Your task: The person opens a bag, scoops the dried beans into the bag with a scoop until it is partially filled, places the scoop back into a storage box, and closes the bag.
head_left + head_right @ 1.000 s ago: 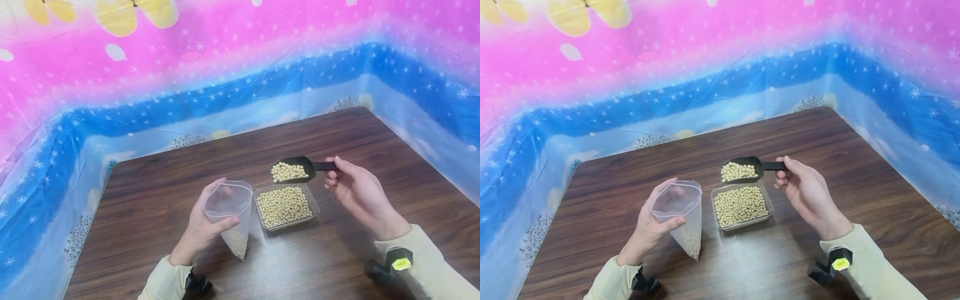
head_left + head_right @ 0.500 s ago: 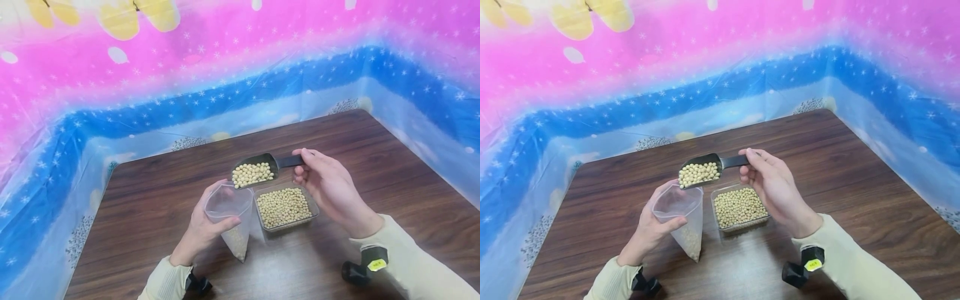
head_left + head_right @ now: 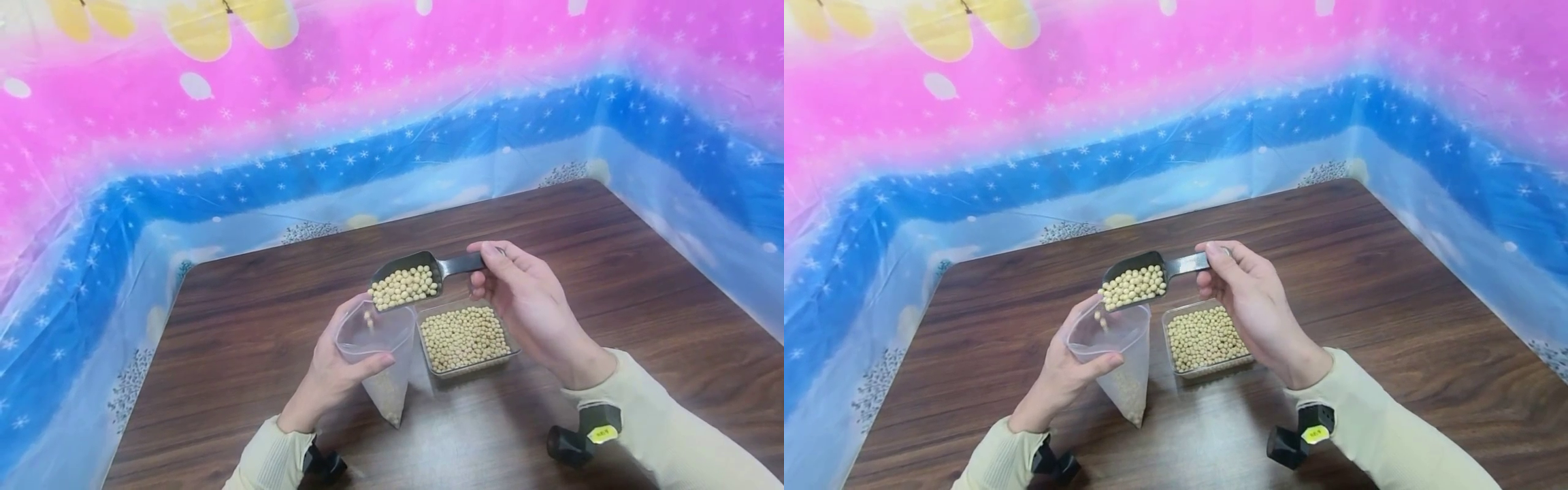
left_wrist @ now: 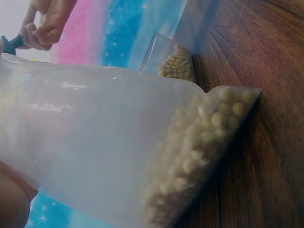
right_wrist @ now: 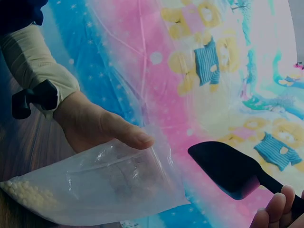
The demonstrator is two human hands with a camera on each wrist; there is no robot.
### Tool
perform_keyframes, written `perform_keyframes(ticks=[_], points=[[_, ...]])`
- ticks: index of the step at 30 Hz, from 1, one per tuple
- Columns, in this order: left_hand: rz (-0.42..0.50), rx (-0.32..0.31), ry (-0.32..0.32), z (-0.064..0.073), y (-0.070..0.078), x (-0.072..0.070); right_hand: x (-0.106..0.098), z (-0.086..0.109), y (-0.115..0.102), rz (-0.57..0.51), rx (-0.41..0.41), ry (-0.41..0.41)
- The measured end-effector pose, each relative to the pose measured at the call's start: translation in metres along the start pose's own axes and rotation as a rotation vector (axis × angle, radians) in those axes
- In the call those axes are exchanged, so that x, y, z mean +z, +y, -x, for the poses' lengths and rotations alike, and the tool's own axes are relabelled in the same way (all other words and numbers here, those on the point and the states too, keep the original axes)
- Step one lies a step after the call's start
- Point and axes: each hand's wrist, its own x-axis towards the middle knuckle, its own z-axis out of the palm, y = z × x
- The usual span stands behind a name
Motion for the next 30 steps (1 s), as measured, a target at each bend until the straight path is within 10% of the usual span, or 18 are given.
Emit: perform_keyframes(ticks=[30], points=[[0.015, -0.001, -0.009, 0.0001, 0.001, -0.0015, 0.0048, 0.0022, -0.0035, 0.109, -0.116, -0.001]])
